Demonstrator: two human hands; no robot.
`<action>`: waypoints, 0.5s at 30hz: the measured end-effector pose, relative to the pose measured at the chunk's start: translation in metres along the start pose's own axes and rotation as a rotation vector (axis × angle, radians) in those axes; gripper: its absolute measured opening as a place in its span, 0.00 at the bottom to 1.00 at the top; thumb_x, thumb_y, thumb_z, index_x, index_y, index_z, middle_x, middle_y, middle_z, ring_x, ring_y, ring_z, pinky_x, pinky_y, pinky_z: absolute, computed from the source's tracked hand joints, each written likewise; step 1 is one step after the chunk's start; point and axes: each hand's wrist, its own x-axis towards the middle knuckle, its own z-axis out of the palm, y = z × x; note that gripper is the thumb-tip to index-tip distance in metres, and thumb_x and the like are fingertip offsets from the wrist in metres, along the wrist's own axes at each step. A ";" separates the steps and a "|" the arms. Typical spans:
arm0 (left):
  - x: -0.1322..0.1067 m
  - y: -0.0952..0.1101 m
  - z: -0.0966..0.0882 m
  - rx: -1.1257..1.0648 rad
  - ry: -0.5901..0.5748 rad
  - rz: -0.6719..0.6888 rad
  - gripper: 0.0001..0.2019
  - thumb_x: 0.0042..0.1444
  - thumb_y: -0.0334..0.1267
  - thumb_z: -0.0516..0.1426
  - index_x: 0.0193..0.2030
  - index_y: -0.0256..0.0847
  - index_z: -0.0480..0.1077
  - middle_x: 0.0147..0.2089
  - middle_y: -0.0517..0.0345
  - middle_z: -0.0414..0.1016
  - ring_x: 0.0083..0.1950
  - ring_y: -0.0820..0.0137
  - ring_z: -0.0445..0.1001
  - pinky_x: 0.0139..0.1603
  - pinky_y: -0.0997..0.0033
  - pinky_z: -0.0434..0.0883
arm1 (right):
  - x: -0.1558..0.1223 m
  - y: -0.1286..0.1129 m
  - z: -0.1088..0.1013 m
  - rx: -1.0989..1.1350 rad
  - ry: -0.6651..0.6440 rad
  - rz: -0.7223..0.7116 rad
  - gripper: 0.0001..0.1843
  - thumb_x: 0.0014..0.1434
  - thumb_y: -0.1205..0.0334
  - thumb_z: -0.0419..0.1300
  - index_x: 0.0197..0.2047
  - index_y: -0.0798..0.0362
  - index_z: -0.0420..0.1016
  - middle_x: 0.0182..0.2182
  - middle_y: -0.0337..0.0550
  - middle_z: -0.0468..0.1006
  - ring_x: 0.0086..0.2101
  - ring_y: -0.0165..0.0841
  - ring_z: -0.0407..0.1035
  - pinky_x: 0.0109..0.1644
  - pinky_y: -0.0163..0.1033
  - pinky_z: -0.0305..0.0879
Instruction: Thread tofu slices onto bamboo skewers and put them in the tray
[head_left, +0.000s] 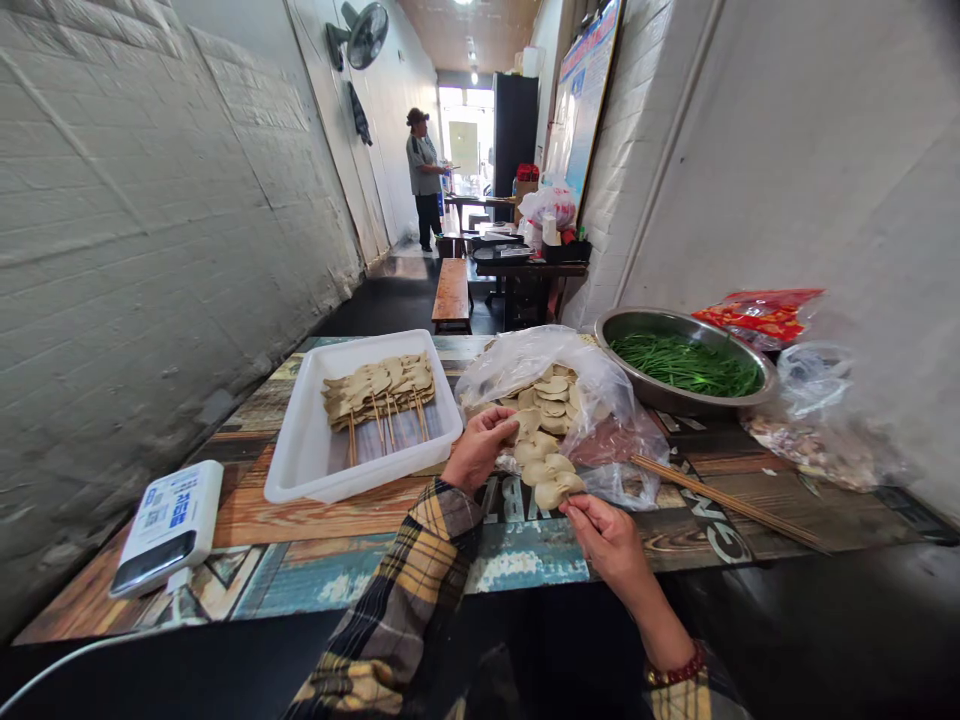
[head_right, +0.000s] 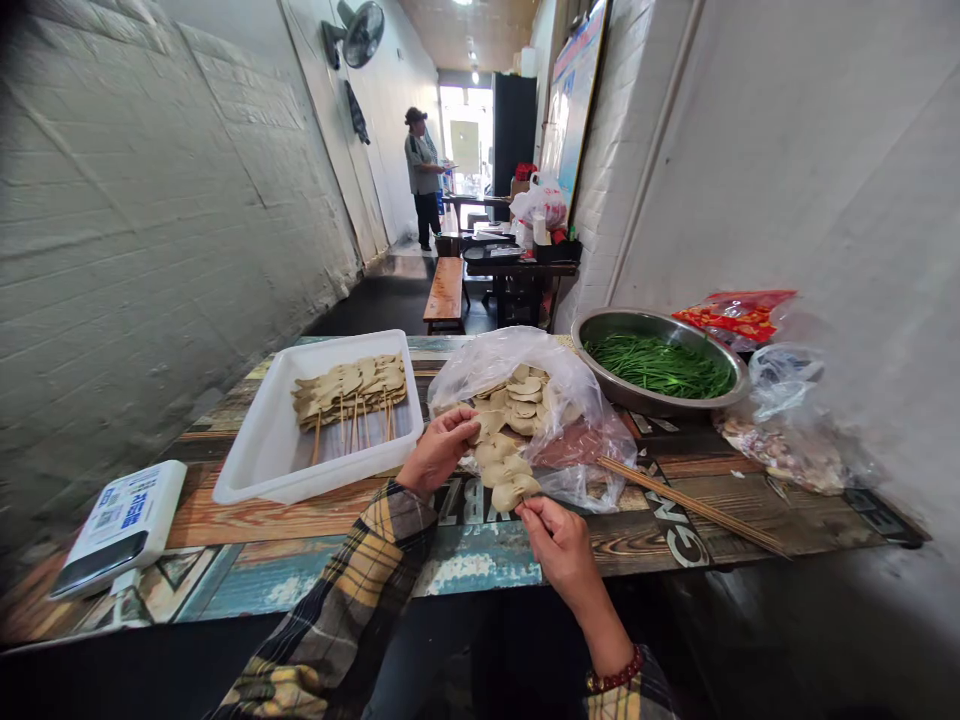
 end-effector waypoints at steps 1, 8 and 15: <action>0.000 0.000 0.000 0.002 0.013 0.000 0.16 0.41 0.42 0.68 0.32 0.36 0.72 0.23 0.64 0.67 0.23 0.79 0.61 0.25 0.77 0.58 | 0.000 0.001 0.000 -0.007 -0.003 -0.004 0.22 0.63 0.47 0.53 0.36 0.57 0.78 0.13 0.33 0.64 0.16 0.27 0.58 0.21 0.32 0.53; 0.000 -0.002 0.000 -0.042 0.048 -0.013 0.16 0.38 0.42 0.69 0.30 0.35 0.72 0.24 0.63 0.67 0.23 0.79 0.61 0.25 0.78 0.58 | -0.002 -0.001 -0.001 -0.039 0.002 -0.012 0.20 0.63 0.48 0.53 0.37 0.56 0.78 0.13 0.33 0.64 0.15 0.28 0.60 0.23 0.33 0.56; -0.001 -0.002 0.002 -0.122 0.025 -0.045 0.15 0.37 0.40 0.70 0.28 0.35 0.71 0.22 0.65 0.66 0.23 0.80 0.60 0.26 0.78 0.57 | -0.003 -0.003 0.000 -0.025 0.027 -0.015 0.21 0.63 0.48 0.54 0.39 0.57 0.78 0.14 0.33 0.65 0.16 0.28 0.59 0.22 0.33 0.57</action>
